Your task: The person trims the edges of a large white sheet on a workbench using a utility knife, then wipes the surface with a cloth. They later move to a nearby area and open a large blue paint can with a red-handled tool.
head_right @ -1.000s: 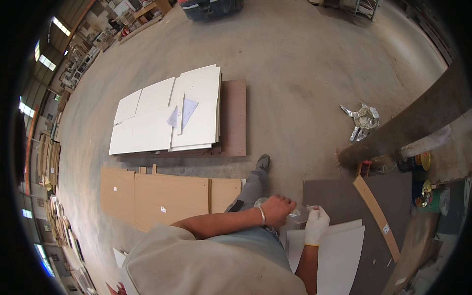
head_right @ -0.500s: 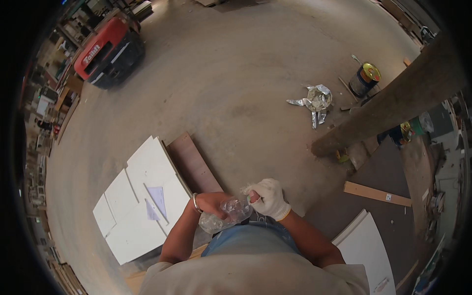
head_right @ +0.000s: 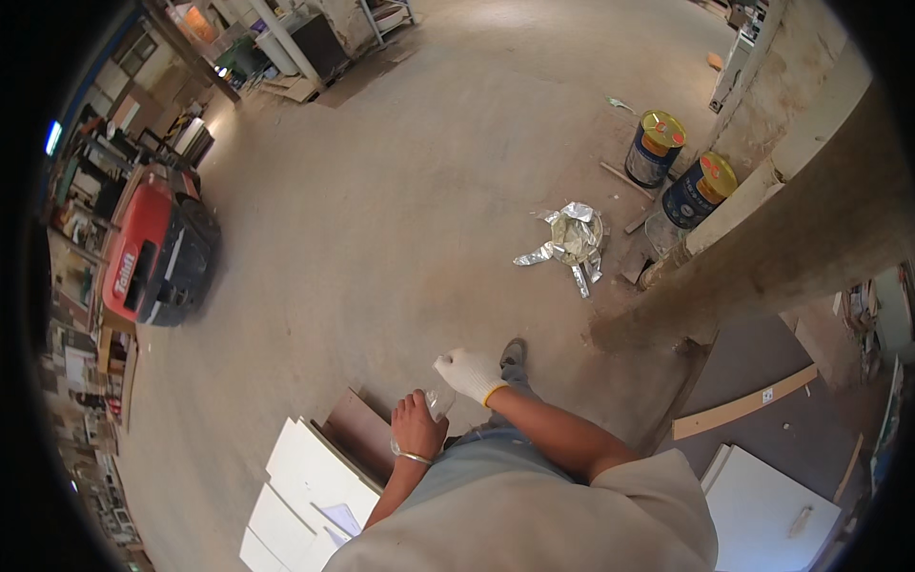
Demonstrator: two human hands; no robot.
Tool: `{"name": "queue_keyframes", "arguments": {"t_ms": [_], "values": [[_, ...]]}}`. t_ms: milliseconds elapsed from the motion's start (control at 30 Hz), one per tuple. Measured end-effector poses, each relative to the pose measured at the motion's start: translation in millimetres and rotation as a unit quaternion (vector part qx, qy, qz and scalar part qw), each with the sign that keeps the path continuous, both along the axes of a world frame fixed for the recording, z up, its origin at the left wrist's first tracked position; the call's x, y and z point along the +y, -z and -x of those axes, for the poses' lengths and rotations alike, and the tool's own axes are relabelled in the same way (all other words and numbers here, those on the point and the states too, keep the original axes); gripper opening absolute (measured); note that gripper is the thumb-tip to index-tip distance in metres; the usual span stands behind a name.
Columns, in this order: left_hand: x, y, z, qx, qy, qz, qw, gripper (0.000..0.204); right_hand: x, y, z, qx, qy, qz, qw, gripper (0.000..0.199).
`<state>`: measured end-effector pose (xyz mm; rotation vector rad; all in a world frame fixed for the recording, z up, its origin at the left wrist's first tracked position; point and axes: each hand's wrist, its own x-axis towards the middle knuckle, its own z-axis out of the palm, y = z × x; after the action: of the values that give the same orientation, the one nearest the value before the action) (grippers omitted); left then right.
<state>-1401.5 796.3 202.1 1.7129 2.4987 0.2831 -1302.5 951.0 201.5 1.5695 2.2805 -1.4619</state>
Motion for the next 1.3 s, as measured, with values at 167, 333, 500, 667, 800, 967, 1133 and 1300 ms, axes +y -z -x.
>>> {"name": "queue_keyframes", "arguments": {"t_ms": [167, 333, 500, 667, 800, 967, 1133, 1300], "values": [[124, -28, 49, -0.064, 0.030, -0.005, 0.998, 0.056, 118, -17, 27, 0.176, 0.017, -0.083, 0.981, 0.028], [255, -52, 98, -0.415, 0.151, 0.205, 0.873, 0.056, 210, -35, -4, 0.229, 0.004, -0.207, 0.951, 0.016], [398, -42, 106, -0.518, 0.269, 0.310, 0.751, 0.055, 290, -41, -36, 0.197, 0.064, -0.240, 0.948, 0.010], [562, -29, 82, -0.394, 0.392, 0.316, 0.769, 0.047, 373, -20, -65, 0.165, 0.205, -0.239, 0.935, 0.020], [678, -19, 74, -0.272, 0.495, 0.307, 0.766, 0.048, 440, -34, -63, 0.114, 0.272, -0.189, 0.937, 0.022], [778, -22, 58, -0.214, 0.583, 0.316, 0.717, 0.052, 494, -24, -59, 0.101, 0.371, -0.196, 0.902, 0.028], [831, -16, 46, -0.184, 0.608, 0.315, 0.705, 0.053, 537, -27, -59, 0.054, 0.402, -0.142, 0.903, 0.025], [848, -3, 41, -0.180, 0.586, 0.322, 0.721, 0.052, 569, -12, -67, 0.035, 0.395, -0.144, 0.907, 0.025]]}}
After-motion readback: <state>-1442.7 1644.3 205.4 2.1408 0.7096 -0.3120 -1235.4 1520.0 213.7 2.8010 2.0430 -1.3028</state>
